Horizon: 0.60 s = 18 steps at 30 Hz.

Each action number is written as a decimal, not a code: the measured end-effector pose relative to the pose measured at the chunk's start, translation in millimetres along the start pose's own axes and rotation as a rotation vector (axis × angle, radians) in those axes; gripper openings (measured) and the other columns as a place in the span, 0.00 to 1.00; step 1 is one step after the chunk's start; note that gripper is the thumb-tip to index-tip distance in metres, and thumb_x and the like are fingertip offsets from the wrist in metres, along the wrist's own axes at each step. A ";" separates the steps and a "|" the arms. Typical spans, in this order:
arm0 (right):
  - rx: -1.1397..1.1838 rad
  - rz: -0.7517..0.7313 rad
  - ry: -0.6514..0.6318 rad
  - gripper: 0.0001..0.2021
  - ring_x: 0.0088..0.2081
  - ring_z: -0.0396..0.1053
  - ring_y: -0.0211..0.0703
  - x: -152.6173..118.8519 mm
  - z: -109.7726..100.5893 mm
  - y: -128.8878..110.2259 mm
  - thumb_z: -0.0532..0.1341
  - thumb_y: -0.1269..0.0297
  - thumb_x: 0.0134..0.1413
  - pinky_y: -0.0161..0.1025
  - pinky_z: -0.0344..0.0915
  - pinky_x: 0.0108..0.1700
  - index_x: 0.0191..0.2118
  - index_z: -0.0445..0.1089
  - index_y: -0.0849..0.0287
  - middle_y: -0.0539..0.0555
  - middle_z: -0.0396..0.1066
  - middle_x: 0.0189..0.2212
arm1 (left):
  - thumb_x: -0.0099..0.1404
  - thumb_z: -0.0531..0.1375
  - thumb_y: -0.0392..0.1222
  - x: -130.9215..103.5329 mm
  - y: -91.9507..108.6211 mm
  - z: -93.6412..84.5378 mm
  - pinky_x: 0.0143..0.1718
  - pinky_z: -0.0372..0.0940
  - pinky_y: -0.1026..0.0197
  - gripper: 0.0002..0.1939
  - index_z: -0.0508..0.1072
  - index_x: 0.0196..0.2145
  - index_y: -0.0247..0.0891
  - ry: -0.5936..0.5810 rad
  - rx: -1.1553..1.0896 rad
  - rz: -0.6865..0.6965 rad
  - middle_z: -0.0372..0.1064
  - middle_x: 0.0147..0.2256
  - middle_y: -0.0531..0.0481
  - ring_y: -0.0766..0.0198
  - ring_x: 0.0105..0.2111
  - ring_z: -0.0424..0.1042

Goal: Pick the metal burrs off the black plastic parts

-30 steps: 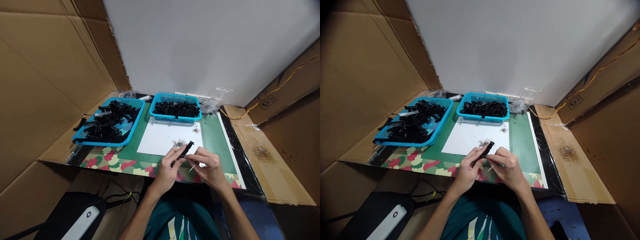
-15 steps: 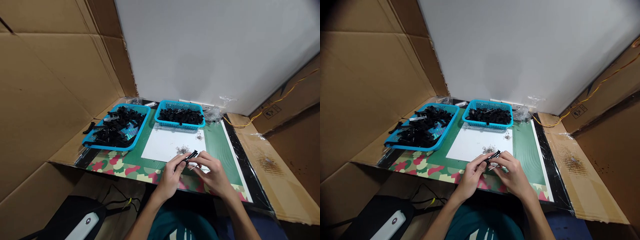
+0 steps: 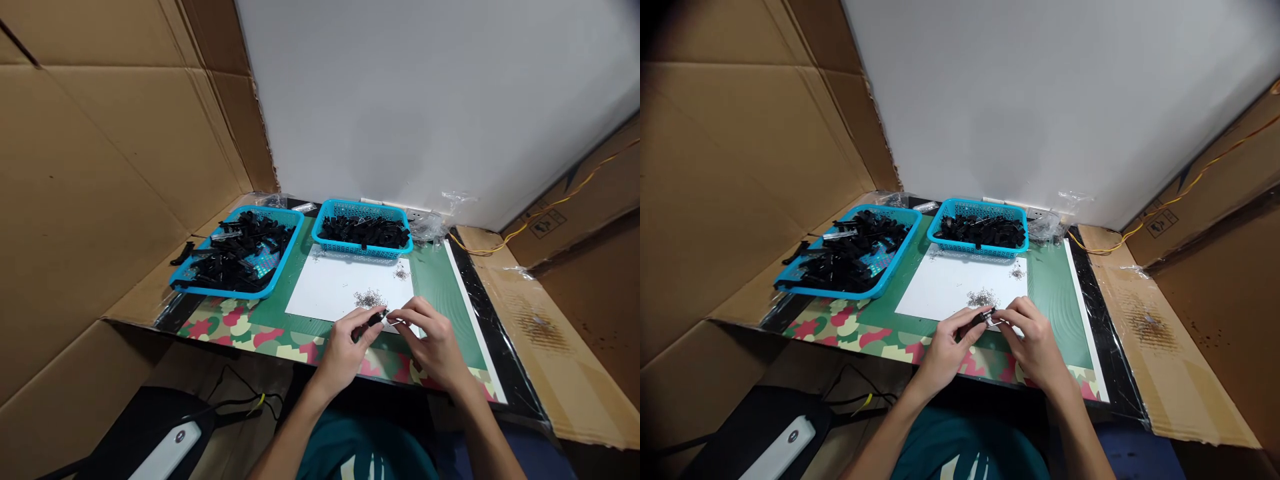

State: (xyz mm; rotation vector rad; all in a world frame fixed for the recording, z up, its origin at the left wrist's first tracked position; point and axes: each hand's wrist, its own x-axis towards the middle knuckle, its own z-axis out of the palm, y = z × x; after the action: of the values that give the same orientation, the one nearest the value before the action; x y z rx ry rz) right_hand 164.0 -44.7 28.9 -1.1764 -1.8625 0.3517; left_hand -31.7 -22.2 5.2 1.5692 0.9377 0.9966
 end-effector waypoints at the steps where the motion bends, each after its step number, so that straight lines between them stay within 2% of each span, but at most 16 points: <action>1: 0.011 0.024 -0.009 0.09 0.36 0.70 0.44 -0.4 -1.0 -0.6 0.61 0.74 0.68 0.39 0.67 0.38 0.43 0.79 0.54 0.53 0.72 0.34 | 0.74 0.62 0.51 0.0 -0.1 0.6 0.48 0.69 0.57 0.19 0.80 0.58 0.44 0.006 0.021 -0.006 0.78 0.50 0.44 0.55 0.49 0.75; 5: 0.017 0.131 -0.023 0.12 0.40 0.72 0.45 -4.6 -3.5 1.4 0.58 0.71 0.71 0.39 0.69 0.42 0.50 0.78 0.53 0.55 0.72 0.38 | 0.76 0.59 0.49 -0.3 -1.3 2.2 0.47 0.70 0.56 0.20 0.76 0.61 0.42 0.004 0.070 -0.048 0.80 0.50 0.44 0.56 0.44 0.78; 8: -0.031 0.095 -0.047 0.14 0.42 0.73 0.46 -9.6 -4.4 10.8 0.58 0.70 0.72 0.41 0.70 0.44 0.52 0.79 0.51 0.56 0.72 0.41 | 0.77 0.58 0.48 -0.8 -1.1 3.6 0.52 0.69 0.54 0.20 0.74 0.62 0.42 0.015 0.135 -0.040 0.80 0.49 0.44 0.55 0.47 0.78; 10: -0.059 0.071 -0.018 0.13 0.44 0.73 0.48 -12.7 -5.8 18.0 0.59 0.70 0.71 0.44 0.70 0.45 0.51 0.81 0.49 0.56 0.74 0.42 | 0.78 0.55 0.48 -1.5 -0.3 4.9 0.54 0.67 0.53 0.19 0.71 0.63 0.44 0.027 0.191 -0.019 0.80 0.48 0.45 0.54 0.50 0.77; 14: -0.034 0.153 0.198 0.10 0.43 0.75 0.50 -15.5 -12.2 23.6 0.64 0.67 0.68 0.47 0.72 0.44 0.47 0.83 0.49 0.57 0.77 0.42 | 0.80 0.52 0.47 -2.6 0.9 7.8 0.52 0.65 0.54 0.13 0.69 0.57 0.45 0.029 0.304 0.013 0.79 0.43 0.49 0.54 0.47 0.75; 18: 0.159 0.377 0.497 0.06 0.35 0.77 0.48 -14.7 -17.0 19.2 0.71 0.61 0.60 0.45 0.74 0.37 0.40 0.84 0.56 0.56 0.79 0.36 | 0.79 0.55 0.43 -0.7 -0.1 9.4 0.52 0.65 0.55 0.09 0.71 0.53 0.44 0.034 0.379 0.097 0.75 0.48 0.48 0.55 0.49 0.73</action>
State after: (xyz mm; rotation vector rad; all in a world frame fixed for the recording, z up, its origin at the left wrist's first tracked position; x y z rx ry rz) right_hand 191.1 -50.6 18.8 -1.3581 -1.1653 0.3659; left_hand -23.3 -26.0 3.6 1.9321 1.1310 0.9536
